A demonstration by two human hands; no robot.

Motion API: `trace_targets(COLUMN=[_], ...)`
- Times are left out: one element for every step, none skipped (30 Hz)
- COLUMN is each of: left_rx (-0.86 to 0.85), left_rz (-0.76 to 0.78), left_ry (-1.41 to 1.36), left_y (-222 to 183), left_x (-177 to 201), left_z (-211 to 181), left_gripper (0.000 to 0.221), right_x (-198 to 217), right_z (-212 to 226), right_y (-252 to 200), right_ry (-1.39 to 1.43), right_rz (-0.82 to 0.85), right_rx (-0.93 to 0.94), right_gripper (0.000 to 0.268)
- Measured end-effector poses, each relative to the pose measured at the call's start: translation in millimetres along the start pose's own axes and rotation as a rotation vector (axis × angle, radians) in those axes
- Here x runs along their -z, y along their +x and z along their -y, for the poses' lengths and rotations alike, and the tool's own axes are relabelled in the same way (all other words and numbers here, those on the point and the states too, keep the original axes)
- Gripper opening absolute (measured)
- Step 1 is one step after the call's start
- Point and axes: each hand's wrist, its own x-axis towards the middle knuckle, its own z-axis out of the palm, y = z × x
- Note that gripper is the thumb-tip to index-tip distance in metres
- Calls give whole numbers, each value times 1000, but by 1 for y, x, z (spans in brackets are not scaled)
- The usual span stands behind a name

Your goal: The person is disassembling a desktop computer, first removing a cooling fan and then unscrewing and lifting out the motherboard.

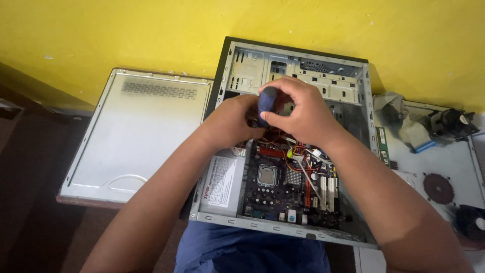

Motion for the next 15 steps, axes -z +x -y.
trace_targets(left_rx=[-1, -14, -27, -27, -40, -53, -53, -56, -59, -61, -40, -19, -21, 34, 89], left_rz=[1, 8, 15, 15, 30, 45, 45, 59, 74, 77, 117, 157, 158, 218, 280], left_ry=[1, 40, 79, 79, 100, 121, 122, 118, 115, 116, 116, 116, 116, 190, 262], left_y=[0, -1, -2, -1, -1, -1, -1, -2, -2, -4, -5, -7, -5, -4, -3], left_x=[1, 2, 3, 3, 3, 3, 3, 4, 4, 4, 4, 4, 5, 6, 7], left_z=[-2, -3, -5, -5, -5, -5, -6, -7, -8, -10, -12, -14, -19, -24, -30], left_gripper=[57, 53, 48, 48, 48, 48, 48, 48, 47, 47, 44, 42, 42, 45, 49], right_x=[2, 4, 5, 6, 7, 7, 9, 11, 14, 13, 13, 12, 17, 21, 24], right_z=[1, 1, 2, -1, -4, -7, -9, -11, -14, -16, -19, -22, -17, -11, -5], right_y=[0, 0, 0, 0, 0, 0, 1, 2, 2, 1, -1, -2, -2, -2, -2], right_ry=[0, 5, 9, 10, 22, 35, 36, 93, 150, 150, 173, 196, 194, 119, 43], right_rz=[-1, 7, 15, 15, 2, -11, -11, -49, -88, -91, -169, -245, -248, -270, -292], right_rx=[0, -10, -20, -20, -26, -32, -31, -8, 15, 14, 22, 30, 30, 58, 86], right_gripper=[41, 39, 37, 37, 38, 38, 38, 37, 37, 37, 39, 41, 41, 34, 28])
